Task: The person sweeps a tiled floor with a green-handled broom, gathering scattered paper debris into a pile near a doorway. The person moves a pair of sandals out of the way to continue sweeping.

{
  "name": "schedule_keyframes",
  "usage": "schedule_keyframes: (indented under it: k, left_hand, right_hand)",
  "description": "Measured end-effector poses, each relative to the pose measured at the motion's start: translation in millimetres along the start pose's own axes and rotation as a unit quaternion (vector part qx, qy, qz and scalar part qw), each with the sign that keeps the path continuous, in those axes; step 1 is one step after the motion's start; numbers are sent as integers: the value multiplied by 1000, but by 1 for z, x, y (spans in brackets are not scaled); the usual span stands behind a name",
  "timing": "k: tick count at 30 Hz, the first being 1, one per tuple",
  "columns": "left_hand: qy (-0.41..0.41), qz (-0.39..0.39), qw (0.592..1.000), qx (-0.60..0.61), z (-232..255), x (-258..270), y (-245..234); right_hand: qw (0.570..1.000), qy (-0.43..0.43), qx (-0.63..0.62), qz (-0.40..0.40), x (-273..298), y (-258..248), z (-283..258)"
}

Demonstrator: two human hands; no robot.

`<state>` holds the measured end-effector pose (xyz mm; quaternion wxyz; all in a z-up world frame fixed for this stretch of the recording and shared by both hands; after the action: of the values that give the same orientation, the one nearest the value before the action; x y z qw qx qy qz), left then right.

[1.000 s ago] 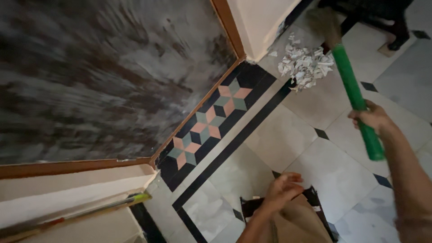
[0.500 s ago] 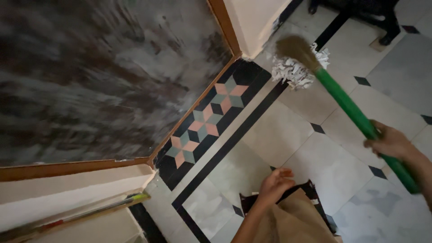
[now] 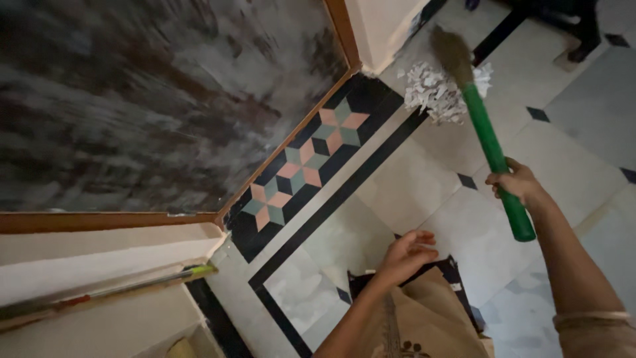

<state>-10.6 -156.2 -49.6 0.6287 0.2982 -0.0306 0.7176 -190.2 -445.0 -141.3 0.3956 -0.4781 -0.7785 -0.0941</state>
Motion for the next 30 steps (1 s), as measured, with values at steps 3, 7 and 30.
schedule_keyframes:
  k: [3,7,30]
  left_hand:
    - [19,11,1000,-11,5,2,1]
    - [-2,-9,999,-44,11,4,7]
    - [17,-6,997,-75,11,-7,8]
  right_hand:
    - [994,18,107,-12,31,9,-2]
    - [991,38,128,-19,101,-13,5]
    - [995,12,98,9,72,-6,49]
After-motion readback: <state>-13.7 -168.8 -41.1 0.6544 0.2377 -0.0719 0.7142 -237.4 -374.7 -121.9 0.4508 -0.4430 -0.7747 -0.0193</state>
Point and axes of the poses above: each hand's wrist, its own x-axis away from the middle knuckle, its own y-axis out of the palm, z = x × y, the point moved 8 cm from there along -x, towards the middle knuckle, and after that the axes turned 1 degree about -z, right-handed, at the moved point
